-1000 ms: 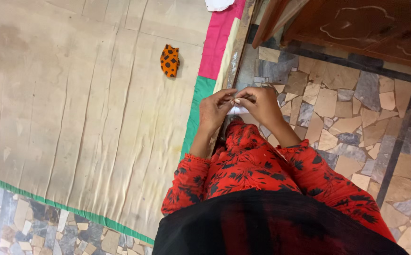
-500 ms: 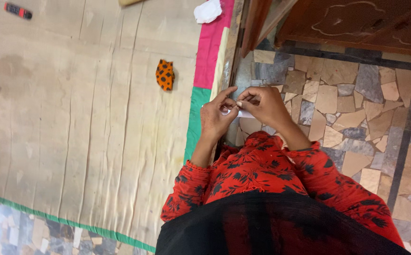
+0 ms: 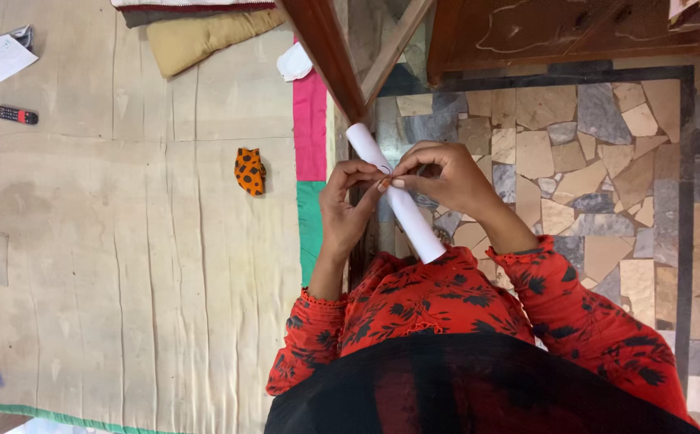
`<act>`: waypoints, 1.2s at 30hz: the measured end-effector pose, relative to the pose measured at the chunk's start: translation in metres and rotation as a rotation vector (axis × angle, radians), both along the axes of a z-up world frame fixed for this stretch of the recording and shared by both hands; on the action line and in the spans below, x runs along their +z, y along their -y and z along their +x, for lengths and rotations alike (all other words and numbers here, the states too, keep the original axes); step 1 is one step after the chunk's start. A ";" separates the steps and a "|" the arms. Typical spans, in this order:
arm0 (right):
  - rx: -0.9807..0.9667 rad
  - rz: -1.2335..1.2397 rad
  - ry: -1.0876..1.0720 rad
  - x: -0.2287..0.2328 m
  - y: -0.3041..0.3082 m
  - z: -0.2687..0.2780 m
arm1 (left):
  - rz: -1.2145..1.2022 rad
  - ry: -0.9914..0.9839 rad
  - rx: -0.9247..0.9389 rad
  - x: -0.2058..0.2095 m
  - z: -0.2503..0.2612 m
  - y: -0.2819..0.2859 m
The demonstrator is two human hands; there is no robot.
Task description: The person picks up a small orange and black patterned fabric item and places it into a wooden cabinet. They then tie a white rolled object with a red string and place it in the cabinet. Finally, they fold and arrange several pieces of cloth, including a pink and a green item, inside the cabinet.
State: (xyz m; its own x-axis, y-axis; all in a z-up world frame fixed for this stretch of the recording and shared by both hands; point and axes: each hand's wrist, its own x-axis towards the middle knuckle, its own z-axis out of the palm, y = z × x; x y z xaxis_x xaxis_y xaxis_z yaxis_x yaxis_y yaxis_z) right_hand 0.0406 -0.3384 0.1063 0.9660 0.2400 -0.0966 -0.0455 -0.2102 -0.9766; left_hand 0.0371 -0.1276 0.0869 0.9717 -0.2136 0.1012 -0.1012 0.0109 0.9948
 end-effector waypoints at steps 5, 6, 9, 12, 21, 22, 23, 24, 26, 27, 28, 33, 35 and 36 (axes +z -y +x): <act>-0.065 -0.343 0.526 0.015 0.011 -0.013 | -0.166 -0.188 0.023 -0.009 0.002 0.023; -0.074 -0.397 0.650 0.017 0.015 -0.015 | -0.181 -0.217 0.016 -0.009 0.003 0.027; 0.004 -0.482 0.826 0.022 0.028 -0.015 | -0.166 -0.292 -0.048 -0.001 0.008 0.034; 0.092 -0.445 0.807 0.022 0.045 -0.013 | 0.003 -0.215 -0.143 0.020 0.012 0.039; 0.122 -0.233 0.445 0.024 0.076 -0.010 | 0.655 0.756 0.139 0.057 -0.008 0.077; 0.139 -0.204 0.392 0.026 0.080 -0.009 | 0.662 0.805 0.113 0.061 -0.010 0.078; 0.164 -0.198 0.390 0.029 0.082 -0.007 | 0.668 0.855 0.089 0.067 -0.014 0.076; 0.188 -0.191 0.388 0.031 0.084 -0.006 | 0.674 0.904 0.063 0.073 -0.016 0.074; 0.213 -0.192 0.372 0.035 0.088 -0.004 | 0.668 0.902 -0.032 0.080 -0.014 0.073; 0.215 -0.199 0.354 0.037 0.089 -0.004 | 0.665 0.898 -0.079 0.080 -0.013 0.074; 0.216 -0.207 0.336 0.039 0.090 -0.005 | 0.653 0.835 -0.077 0.078 -0.011 0.077; 0.127 -0.274 0.539 0.040 0.086 -0.018 | 0.294 0.259 -0.106 0.055 -0.010 0.078; 0.082 -0.294 0.604 0.040 0.085 -0.022 | 0.016 0.099 -0.167 0.041 -0.008 0.080; 0.059 -0.300 0.619 0.040 0.085 -0.024 | -0.123 0.017 -0.198 0.033 -0.007 0.082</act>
State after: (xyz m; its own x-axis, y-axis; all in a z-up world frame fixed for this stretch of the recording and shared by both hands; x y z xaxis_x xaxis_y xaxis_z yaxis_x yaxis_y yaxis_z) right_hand 0.0163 -0.4233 0.1463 0.8509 0.3433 0.3978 0.5216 -0.4606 -0.7182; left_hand 0.0302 -0.2092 0.1202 0.9098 -0.3852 0.1546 -0.1021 0.1533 0.9829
